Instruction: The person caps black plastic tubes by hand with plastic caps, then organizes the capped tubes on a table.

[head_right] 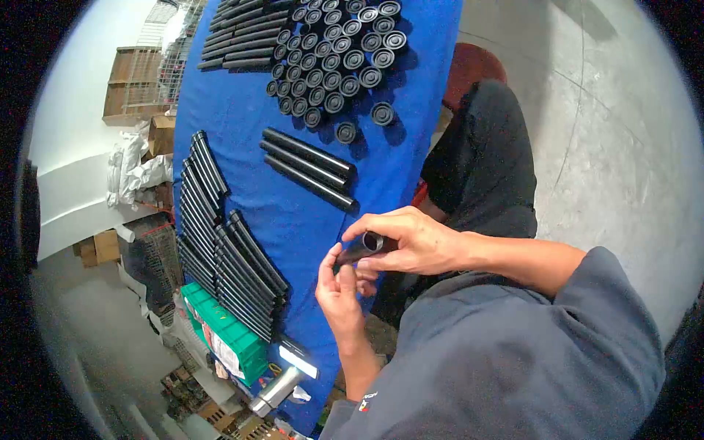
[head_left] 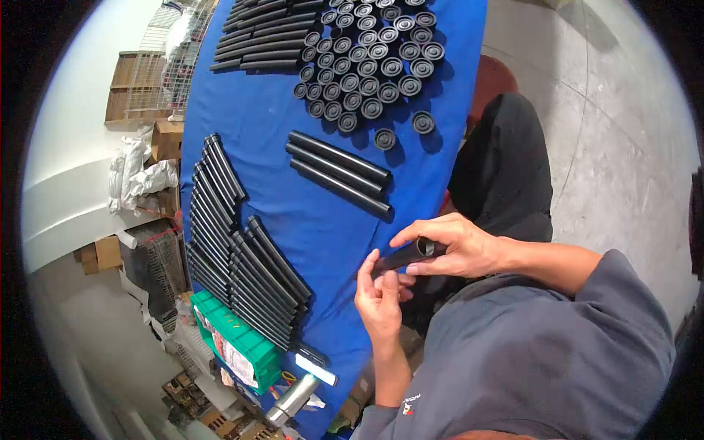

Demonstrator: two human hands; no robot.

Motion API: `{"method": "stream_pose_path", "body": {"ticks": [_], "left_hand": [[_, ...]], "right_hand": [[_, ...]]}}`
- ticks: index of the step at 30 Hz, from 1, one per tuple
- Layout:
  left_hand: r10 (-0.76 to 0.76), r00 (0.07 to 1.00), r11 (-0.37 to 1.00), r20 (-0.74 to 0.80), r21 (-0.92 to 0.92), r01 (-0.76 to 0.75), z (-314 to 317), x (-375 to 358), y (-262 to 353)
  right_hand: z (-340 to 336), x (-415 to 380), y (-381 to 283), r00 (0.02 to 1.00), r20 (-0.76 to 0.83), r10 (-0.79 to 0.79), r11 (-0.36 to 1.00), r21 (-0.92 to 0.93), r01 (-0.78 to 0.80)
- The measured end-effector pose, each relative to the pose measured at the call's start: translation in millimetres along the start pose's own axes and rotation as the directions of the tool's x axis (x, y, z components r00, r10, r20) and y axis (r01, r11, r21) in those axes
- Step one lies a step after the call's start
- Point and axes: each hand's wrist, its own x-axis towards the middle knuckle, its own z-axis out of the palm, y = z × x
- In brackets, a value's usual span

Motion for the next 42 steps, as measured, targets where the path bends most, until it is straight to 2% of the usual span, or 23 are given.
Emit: {"method": "stream_pose_path", "body": {"ticks": [2,4,6,9,10,11,12,15,18,19,20,21,23,24,25,26,27,28,32,33,36,40,42], "left_hand": [[0.072,0.997,0.990,0.034,0.120,-0.076,-7,-5,4],[0.206,0.977,0.976,-0.048,0.088,-0.201,-10,-6,3],[0.327,0.942,0.938,-0.074,0.147,-0.314,-16,-8,-4],[0.388,0.914,0.889,-0.119,0.309,-0.337,-22,-14,-18],[0.171,0.985,0.984,-0.007,0.046,-0.170,-18,-15,-19],[-0.025,0.988,0.981,0.152,-0.188,0.054,-14,-17,-21],[-0.174,0.923,0.879,0.344,-0.368,0.303,-11,-18,-22],[-0.041,0.828,0.628,0.560,-0.629,0.457,-3,3,-51],[-0.163,0.904,0.343,0.395,-0.836,0.428,15,5,-38],[-0.002,0.901,0.277,0.433,-0.866,0.417,19,12,-30],[0.021,0.936,0.394,0.350,-0.864,0.314,19,13,-22],[0.055,0.963,0.502,0.265,-0.840,0.203,18,14,-14],[0.150,0.977,0.692,0.151,-0.722,0.005,8,16,-2],[0.167,0.973,0.796,0.162,-0.604,-0.037,1,17,7],[0.174,0.962,0.944,0.209,-0.314,-0.102,-11,15,11],[0.159,0.952,0.986,0.262,0.010,-0.168,-18,15,20],[0.250,0.917,0.896,0.311,0.285,-0.341,-18,16,28],[0.279,0.894,0.790,0.351,0.445,-0.421,-15,14,40],[0.168,0.893,0.840,0.418,0.413,-0.352,-14,5,38],[0.150,0.887,0.853,0.437,0.396,-0.340,-13,5,37],[0.172,0.872,0.935,0.458,0.203,-0.291,-15,7,15],[0.181,0.878,0.915,0.443,0.253,-0.316,-12,4,17],[0.425,0.866,0.807,0.265,0.324,-0.495,0,-6,32]], "right_hand": [[-2,1,-5,0.999,-0.025,-0.025,0.998,-0.053,0.023],[-6,2,-12,0.999,-0.006,-0.046,0.991,-0.124,0.045],[-5,5,-16,0.994,-0.033,-0.105,0.978,-0.186,0.097],[-1,7,-17,0.988,-0.059,-0.146,0.969,-0.211,0.130],[-1,6,-16,0.985,-0.073,-0.159,0.963,-0.231,0.139],[0,7,-14,0.982,-0.080,-0.174,0.958,-0.247,0.149],[1,7,-12,0.977,-0.089,-0.195,0.947,-0.276,0.164],[1,7,-9,0.968,-0.100,-0.228,0.921,-0.343,0.182],[0,7,-11,0.977,-0.101,-0.188,0.936,-0.321,0.147],[-2,5,-15,0.980,-0.110,-0.165,0.951,-0.280,0.128],[-4,2,-18,0.983,-0.118,-0.141,0.966,-0.235,0.110],[-10,-5,-18,0.996,-0.069,-0.054,0.977,-0.210,0.038],[-11,-14,2,0.986,0.077,-0.147,0.899,-0.405,0.165],[-11,-16,6,0.971,0.155,-0.183,0.840,-0.489,0.236],[-15,-20,4,0.949,0.270,-0.164,0.798,-0.529,0.289],[-16,-17,-5,0.969,0.236,-0.075,0.875,-0.450,0.177],[-19,-16,-16,0.978,0.208,0.025,0.930,-0.364,0.054],[-21,-15,-24,0.974,0.186,0.132,0.959,-0.272,-0.078],[-14,-7,-30,0.985,0.116,-0.131,0.991,-0.021,0.135],[-11,-4,-33,0.984,0.085,-0.158,0.986,0.061,0.153],[-7,0,-34,0.980,0.125,-0.154,0.986,0.085,0.144],[-6,0,-34,0.983,0.095,-0.158,0.985,0.090,0.150],[-8,1,-34,0.986,0.072,-0.152,0.988,-0.008,0.153]]}}
